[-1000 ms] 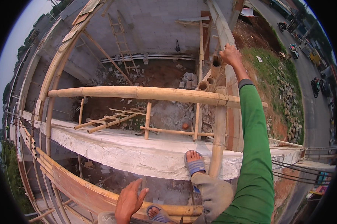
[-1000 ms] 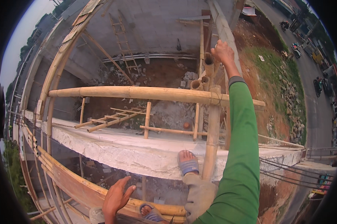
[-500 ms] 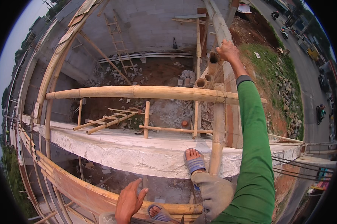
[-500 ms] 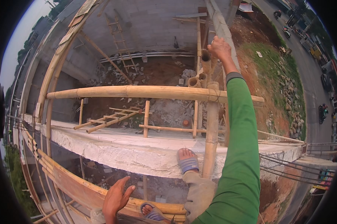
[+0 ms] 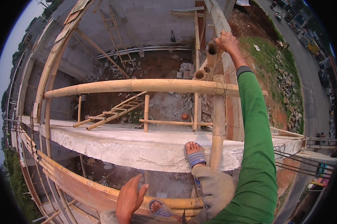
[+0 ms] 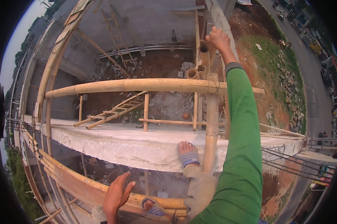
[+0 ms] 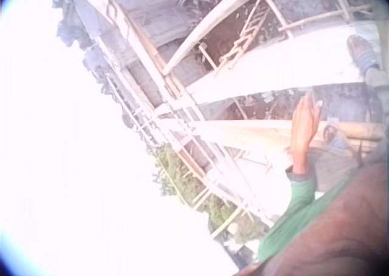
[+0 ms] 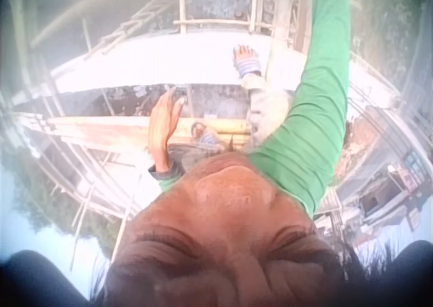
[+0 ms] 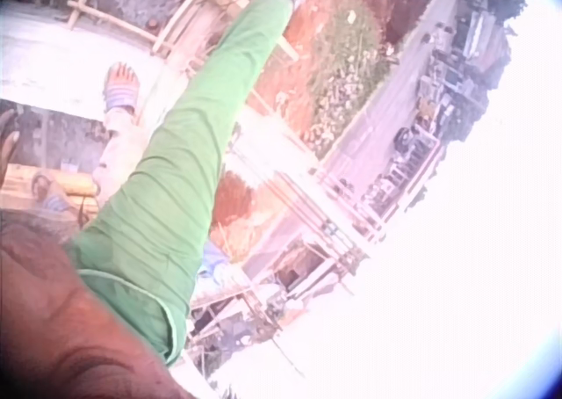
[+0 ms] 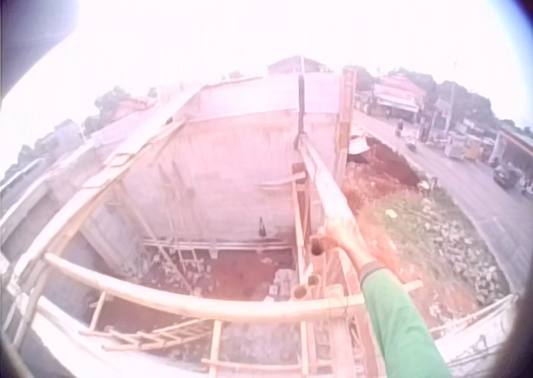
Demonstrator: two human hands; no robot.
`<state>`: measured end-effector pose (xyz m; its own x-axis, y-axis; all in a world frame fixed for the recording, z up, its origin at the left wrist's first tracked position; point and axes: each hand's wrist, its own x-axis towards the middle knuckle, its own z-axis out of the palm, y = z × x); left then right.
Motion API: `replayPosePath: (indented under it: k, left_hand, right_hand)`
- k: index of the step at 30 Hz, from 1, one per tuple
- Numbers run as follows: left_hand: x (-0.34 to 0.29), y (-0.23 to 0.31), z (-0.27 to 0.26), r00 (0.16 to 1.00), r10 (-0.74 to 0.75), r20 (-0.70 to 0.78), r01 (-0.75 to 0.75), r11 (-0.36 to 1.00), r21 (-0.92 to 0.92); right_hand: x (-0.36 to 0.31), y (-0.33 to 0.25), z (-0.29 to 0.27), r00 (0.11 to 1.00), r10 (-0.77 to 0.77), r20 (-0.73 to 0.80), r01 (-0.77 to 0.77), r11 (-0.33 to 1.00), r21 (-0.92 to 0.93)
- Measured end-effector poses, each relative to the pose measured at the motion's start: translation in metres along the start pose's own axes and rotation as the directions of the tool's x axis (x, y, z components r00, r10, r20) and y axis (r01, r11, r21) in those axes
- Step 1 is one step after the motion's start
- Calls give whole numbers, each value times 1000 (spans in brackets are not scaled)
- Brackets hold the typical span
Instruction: The person works on a bamboo scaffolding structure at a construction site. They tie a rope around vertical rebar and bamboo poles to secure the structure, then reposition themselves on the scaffolding.
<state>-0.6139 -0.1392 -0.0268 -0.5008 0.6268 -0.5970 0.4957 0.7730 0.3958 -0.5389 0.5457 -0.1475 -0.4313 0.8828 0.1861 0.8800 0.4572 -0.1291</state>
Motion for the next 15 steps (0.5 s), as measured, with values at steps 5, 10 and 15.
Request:
replayPosePath:
  k: [5,10,15]
  left_hand:
    - [0,1,0,1000,7,-4,-7,1000,-7]
    - [-3,-8,4,999,38,-35,-37,999,26]
    - [-4,-10,5,997,43,-57,-42,999,18]
  right_hand:
    - [3,2,0,999,24,42,-24,1000,-5]
    - [6,-3,0,997,15,78,-13,999,-30]
    - [9,-4,3,997,10,74,-6,999,-48]
